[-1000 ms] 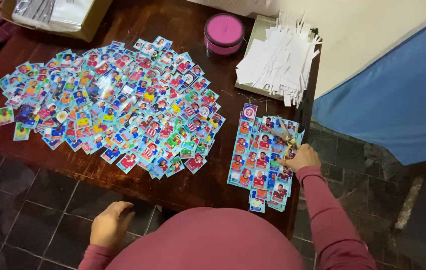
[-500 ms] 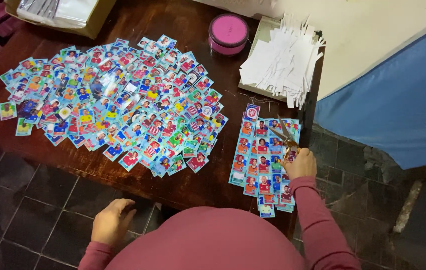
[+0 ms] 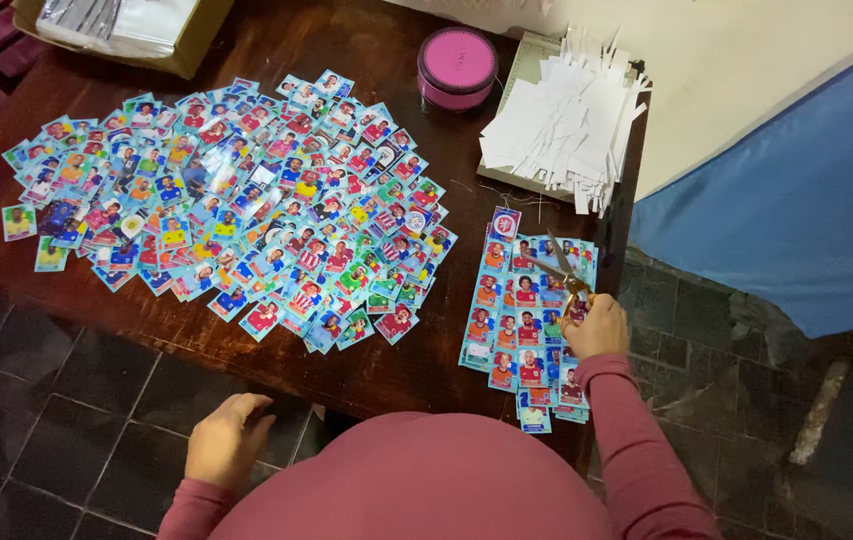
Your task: Cut out small soccer trading stickers from printed sheets using a pair of scissors.
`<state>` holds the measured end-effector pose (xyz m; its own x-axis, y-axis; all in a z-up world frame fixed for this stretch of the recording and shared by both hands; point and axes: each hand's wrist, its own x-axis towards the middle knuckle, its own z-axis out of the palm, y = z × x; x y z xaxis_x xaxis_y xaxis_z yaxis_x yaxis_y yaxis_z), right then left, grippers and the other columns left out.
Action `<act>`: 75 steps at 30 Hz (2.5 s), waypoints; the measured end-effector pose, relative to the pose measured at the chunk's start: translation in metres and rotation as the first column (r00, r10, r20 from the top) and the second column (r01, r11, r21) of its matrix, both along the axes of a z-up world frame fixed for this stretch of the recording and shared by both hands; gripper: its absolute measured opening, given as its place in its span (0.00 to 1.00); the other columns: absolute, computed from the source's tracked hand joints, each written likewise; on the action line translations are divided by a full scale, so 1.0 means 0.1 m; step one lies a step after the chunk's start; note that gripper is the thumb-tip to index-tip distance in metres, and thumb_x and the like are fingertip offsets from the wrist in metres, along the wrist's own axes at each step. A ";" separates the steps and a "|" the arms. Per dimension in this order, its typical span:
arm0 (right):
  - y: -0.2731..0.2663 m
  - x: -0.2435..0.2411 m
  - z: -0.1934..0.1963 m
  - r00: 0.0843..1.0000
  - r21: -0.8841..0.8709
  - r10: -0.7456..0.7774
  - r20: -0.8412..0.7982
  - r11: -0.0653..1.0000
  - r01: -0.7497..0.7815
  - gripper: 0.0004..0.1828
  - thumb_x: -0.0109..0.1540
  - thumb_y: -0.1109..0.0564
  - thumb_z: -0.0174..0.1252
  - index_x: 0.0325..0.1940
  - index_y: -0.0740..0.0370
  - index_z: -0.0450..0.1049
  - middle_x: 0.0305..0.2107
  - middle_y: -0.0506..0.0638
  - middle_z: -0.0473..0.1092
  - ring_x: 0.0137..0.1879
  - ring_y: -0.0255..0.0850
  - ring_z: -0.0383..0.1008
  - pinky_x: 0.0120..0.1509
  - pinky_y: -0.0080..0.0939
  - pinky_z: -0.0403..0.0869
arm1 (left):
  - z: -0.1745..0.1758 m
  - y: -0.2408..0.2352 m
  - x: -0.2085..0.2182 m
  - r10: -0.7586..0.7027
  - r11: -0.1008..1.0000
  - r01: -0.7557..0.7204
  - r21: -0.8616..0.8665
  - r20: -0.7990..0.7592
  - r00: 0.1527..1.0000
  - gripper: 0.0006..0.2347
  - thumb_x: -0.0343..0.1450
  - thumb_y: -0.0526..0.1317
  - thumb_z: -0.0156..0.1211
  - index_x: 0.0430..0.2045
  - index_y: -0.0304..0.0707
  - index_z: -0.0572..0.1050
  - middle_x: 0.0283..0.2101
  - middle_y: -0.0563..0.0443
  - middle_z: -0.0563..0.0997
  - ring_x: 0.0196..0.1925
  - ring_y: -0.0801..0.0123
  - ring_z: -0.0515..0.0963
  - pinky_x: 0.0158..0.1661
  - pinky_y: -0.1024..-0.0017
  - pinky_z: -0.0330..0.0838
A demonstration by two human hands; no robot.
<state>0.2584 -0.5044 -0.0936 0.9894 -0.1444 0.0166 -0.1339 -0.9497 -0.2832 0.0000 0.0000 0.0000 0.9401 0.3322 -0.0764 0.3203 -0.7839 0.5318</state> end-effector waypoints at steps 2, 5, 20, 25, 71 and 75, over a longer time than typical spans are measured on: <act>-0.03 0.04 -0.03 0.999 -0.007 0.041 0.031 0.999 -0.041 0.31 0.49 0.48 0.77 0.46 0.66 0.71 0.43 0.62 0.72 0.53 0.59 0.72 0.57 0.56 0.72 | 0.01 0.00 0.00 0.003 1.000 -0.003 0.000 -0.019 1.000 0.09 0.63 0.38 0.67 0.35 0.42 0.81 0.40 0.48 0.84 0.39 0.54 0.84 0.38 0.62 0.78; -0.03 0.07 -0.04 0.997 -0.004 0.065 0.039 0.998 -0.065 0.29 0.49 0.50 0.76 0.46 0.66 0.71 0.44 0.62 0.72 0.54 0.60 0.72 0.56 0.56 0.72 | 0.03 -0.01 0.01 -0.009 1.000 0.009 0.005 -0.037 0.999 0.09 0.63 0.38 0.68 0.35 0.43 0.81 0.40 0.49 0.84 0.39 0.54 0.84 0.38 0.62 0.78; 0.30 0.28 0.20 0.994 0.611 0.060 0.093 0.784 -0.104 0.18 0.54 0.57 0.75 0.43 0.66 0.78 0.32 0.52 0.78 0.37 0.38 0.78 0.42 0.37 0.74 | 0.13 -0.17 0.41 -0.028 0.969 0.055 -0.242 0.110 0.993 0.10 0.63 0.39 0.70 0.35 0.39 0.82 0.37 0.48 0.85 0.36 0.62 0.86 0.36 0.69 0.78; 1.73 0.16 0.95 0.992 0.964 0.022 0.125 0.235 -0.126 0.13 0.61 0.64 0.71 0.47 0.65 0.77 0.34 0.46 0.75 0.35 0.34 0.72 0.37 0.32 0.69 | -0.03 -0.56 0.91 -0.205 0.943 0.262 -0.203 0.262 0.943 0.10 0.66 0.41 0.71 0.38 0.40 0.82 0.39 0.45 0.85 0.42 0.57 0.85 0.43 0.64 0.79; 2.88 -0.28 1.21 0.450 0.951 0.887 -0.101 0.219 -0.218 0.13 0.64 0.52 0.62 0.34 0.66 0.77 0.19 0.45 0.72 0.25 0.29 0.72 0.31 0.32 0.73 | 0.45 -0.18 1.64 0.764 -0.081 0.176 -0.981 0.053 0.644 0.14 0.71 0.30 0.61 0.51 0.29 0.72 0.48 0.45 0.79 0.48 0.63 0.82 0.52 0.59 0.81; 2.87 -0.29 1.22 0.444 0.965 0.890 -0.102 0.198 -0.175 0.15 0.64 0.51 0.62 0.33 0.66 0.75 0.19 0.45 0.71 0.25 0.30 0.72 0.30 0.33 0.73 | 0.45 -0.20 1.64 0.766 -0.086 0.152 -0.985 0.032 0.643 0.14 0.71 0.30 0.60 0.51 0.29 0.72 0.48 0.46 0.80 0.48 0.63 0.82 0.52 0.59 0.82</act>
